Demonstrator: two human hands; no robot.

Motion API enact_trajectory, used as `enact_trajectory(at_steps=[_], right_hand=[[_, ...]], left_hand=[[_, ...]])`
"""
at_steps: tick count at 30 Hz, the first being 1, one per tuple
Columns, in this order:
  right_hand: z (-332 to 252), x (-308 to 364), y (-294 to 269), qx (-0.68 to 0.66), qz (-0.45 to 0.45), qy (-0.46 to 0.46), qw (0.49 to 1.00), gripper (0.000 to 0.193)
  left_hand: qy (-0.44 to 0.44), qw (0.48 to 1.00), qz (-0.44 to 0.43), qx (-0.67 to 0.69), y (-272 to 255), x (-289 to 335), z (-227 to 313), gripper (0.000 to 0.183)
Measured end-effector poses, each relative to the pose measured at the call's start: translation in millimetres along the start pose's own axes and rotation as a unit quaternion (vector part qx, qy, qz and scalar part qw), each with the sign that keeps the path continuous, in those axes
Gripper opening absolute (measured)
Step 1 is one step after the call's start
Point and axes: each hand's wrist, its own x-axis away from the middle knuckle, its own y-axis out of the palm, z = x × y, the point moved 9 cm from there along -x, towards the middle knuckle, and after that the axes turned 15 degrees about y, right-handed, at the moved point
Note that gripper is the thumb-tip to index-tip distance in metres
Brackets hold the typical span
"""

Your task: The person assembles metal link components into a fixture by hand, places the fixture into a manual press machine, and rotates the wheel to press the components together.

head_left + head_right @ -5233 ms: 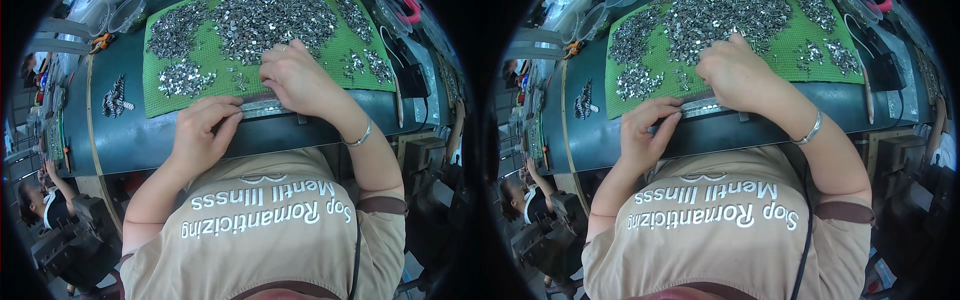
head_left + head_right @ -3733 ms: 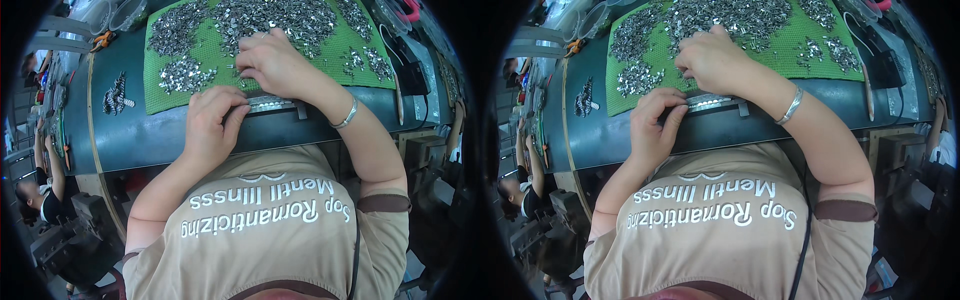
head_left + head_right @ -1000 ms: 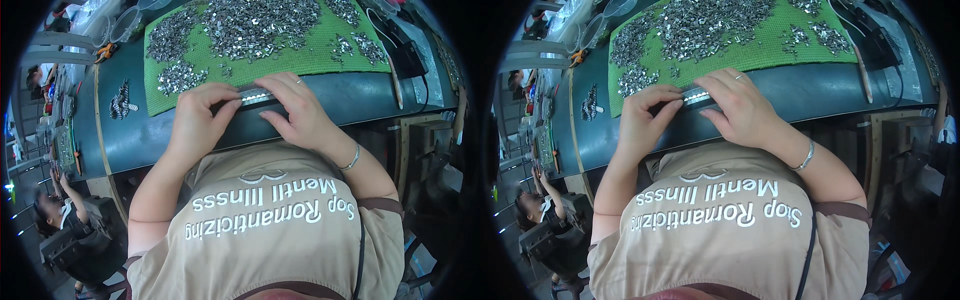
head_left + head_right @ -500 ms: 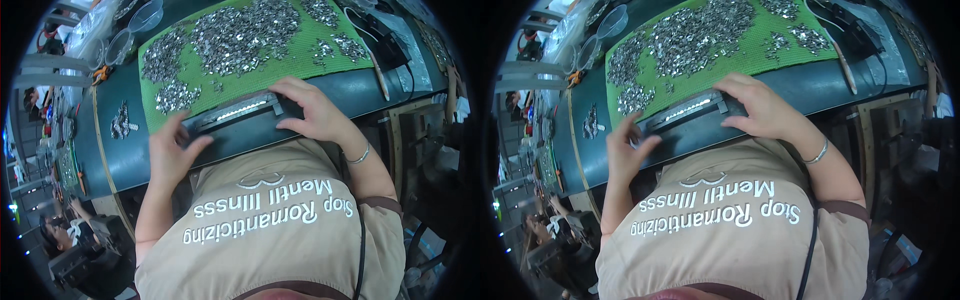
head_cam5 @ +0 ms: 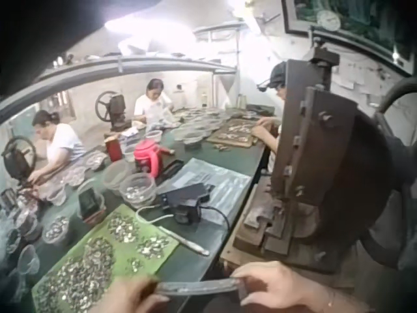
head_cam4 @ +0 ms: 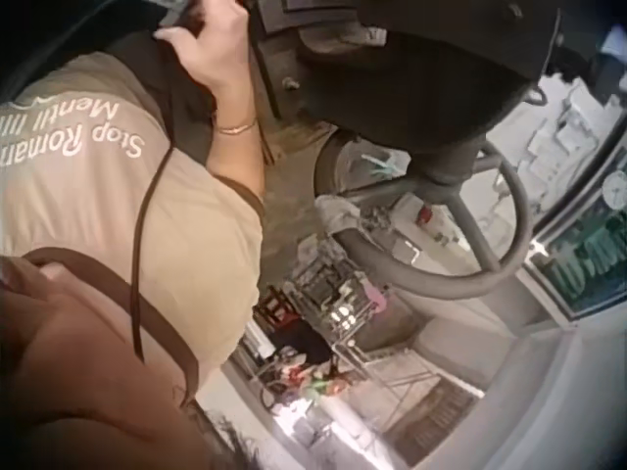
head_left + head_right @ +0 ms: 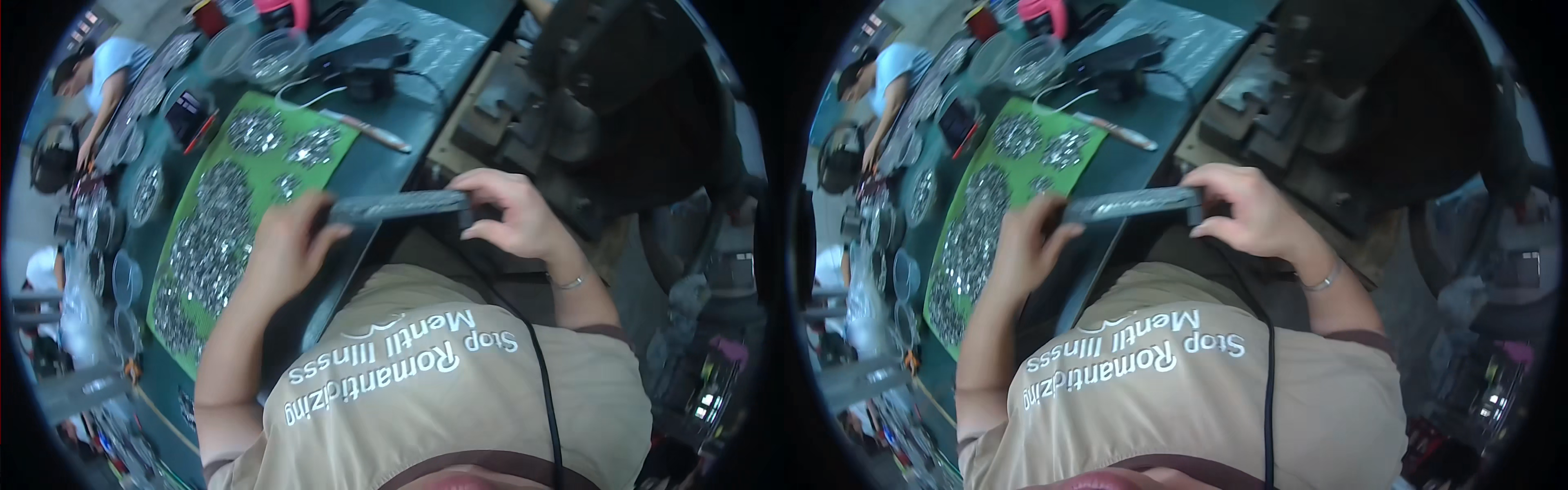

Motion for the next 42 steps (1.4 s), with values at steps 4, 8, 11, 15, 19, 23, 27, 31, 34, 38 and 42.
enact_trajectory(at_steps=[4, 8, 11, 15, 19, 23, 27, 31, 34, 38, 42], right_hand=[[36, 57, -75, -0.019, 0.231, 0.106, 0.967, 0.043], [55, 65, -106, -0.032, 0.345, 0.127, 0.929, 0.038], [78, 61, -110, -0.062, 0.376, 0.172, 0.908, 0.035], [51, 53, -111, 0.106, 0.433, 0.208, 0.871, 0.046], [-97, 121, -98, 0.505, 0.514, -0.005, 0.693, 0.074], [-107, 276, -110, 0.547, 0.717, -0.227, 0.368, 0.073], [-35, 280, -141, 0.366, 0.723, -0.019, 0.586, 0.067], [-27, 292, -154, 0.246, 0.765, 0.005, 0.595, 0.059], [-61, 303, -167, 0.171, 0.759, -0.024, 0.628, 0.051], [-119, 310, -228, 0.161, 0.656, -0.003, 0.737, 0.035], [-140, 313, -305, 0.004, 0.619, 0.055, 0.784, 0.045]], left_hand=[[0.207, 0.973, -0.078, 0.067, 52, -146, 15, 0.028], [0.212, 0.967, -0.138, 0.017, 94, -226, 21, 0.032], [0.187, 0.974, -0.131, -0.015, 110, -247, 15, 0.041], [0.106, 0.993, 0.038, -0.031, 109, -218, 27, 0.098], [0.034, 0.999, -0.020, -0.031, 148, -176, 41, 0.132], [0.003, 0.999, 0.047, -0.020, 166, -180, 53, 0.130], [0.032, 0.999, 0.005, 0.025, 157, -184, 45, 0.122], [0.114, 0.987, -0.069, 0.092, 146, -196, 21, 0.104], [0.143, 0.967, -0.139, 0.159, 145, -215, 14, 0.091], [0.143, 0.957, -0.169, 0.189, 144, -227, 6, 0.085], [0.144, 0.961, -0.170, 0.163, 152, -240, 9, 0.083]])
